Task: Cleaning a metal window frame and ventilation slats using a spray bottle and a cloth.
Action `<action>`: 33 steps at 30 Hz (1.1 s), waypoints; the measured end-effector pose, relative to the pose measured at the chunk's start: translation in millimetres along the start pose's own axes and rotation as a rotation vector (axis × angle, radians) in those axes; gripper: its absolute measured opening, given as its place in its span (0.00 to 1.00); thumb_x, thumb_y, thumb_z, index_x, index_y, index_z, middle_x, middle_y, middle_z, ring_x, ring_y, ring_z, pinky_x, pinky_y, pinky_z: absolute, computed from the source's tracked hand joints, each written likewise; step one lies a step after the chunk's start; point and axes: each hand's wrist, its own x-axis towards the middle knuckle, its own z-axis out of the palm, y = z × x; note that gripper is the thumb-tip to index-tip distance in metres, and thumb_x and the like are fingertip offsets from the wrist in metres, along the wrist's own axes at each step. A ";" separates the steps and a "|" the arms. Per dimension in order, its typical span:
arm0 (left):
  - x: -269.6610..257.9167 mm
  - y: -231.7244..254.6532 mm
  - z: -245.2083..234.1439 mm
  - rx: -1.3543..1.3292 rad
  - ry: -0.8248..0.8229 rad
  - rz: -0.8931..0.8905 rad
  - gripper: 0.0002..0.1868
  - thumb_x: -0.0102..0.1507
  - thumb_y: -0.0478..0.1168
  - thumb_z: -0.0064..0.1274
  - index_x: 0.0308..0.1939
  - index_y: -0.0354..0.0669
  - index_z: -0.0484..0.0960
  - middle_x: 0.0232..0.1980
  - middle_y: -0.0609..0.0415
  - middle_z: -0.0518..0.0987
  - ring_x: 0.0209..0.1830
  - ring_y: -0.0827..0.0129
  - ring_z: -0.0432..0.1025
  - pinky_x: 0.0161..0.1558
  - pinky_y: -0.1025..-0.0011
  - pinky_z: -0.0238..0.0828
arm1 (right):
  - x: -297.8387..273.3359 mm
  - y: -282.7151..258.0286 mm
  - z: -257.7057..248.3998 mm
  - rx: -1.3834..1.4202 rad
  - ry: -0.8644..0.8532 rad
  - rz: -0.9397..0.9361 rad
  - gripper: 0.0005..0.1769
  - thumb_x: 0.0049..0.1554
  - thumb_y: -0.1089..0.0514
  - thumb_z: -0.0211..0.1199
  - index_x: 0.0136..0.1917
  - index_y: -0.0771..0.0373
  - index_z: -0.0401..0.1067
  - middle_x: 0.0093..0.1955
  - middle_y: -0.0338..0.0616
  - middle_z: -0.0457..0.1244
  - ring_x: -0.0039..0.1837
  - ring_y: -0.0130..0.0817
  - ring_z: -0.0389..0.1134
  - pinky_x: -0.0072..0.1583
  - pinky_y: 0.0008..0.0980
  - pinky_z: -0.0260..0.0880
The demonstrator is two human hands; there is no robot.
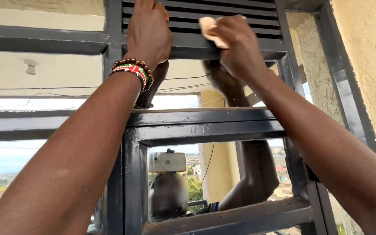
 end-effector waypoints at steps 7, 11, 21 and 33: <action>7.9 -10.2 7.3 0.029 0.066 0.057 0.08 0.52 0.24 0.53 0.33 0.36 0.79 0.51 0.40 0.76 0.58 0.45 0.68 0.54 0.57 0.72 | -13.6 54.3 64.9 -0.080 0.047 0.189 0.25 0.41 0.80 0.60 0.49 0.64 0.81 0.55 0.57 0.68 0.62 0.52 0.66 0.60 0.47 0.67; 4.3 -2.3 6.7 0.006 0.065 0.070 0.08 0.52 0.25 0.55 0.34 0.36 0.78 0.52 0.40 0.76 0.58 0.44 0.67 0.57 0.56 0.69 | 7.5 30.5 58.3 0.089 0.001 0.185 0.30 0.44 0.83 0.55 0.53 0.62 0.82 0.58 0.54 0.70 0.64 0.49 0.67 0.65 0.45 0.69; 12.0 -10.3 14.3 0.114 0.023 0.105 0.09 0.55 0.26 0.55 0.39 0.32 0.82 0.55 0.36 0.76 0.60 0.44 0.67 0.59 0.57 0.69 | 19.1 42.6 71.7 0.196 0.065 0.361 0.33 0.48 0.80 0.53 0.63 0.63 0.78 0.61 0.56 0.70 0.61 0.49 0.72 0.63 0.43 0.71; 18.4 -10.9 12.3 0.128 -0.019 0.001 0.13 0.52 0.26 0.55 0.41 0.27 0.81 0.54 0.36 0.74 0.56 0.42 0.66 0.56 0.56 0.71 | 54.3 50.1 128.3 -0.077 0.201 0.312 0.23 0.45 0.74 0.57 0.53 0.65 0.79 0.50 0.56 0.72 0.56 0.56 0.74 0.55 0.51 0.73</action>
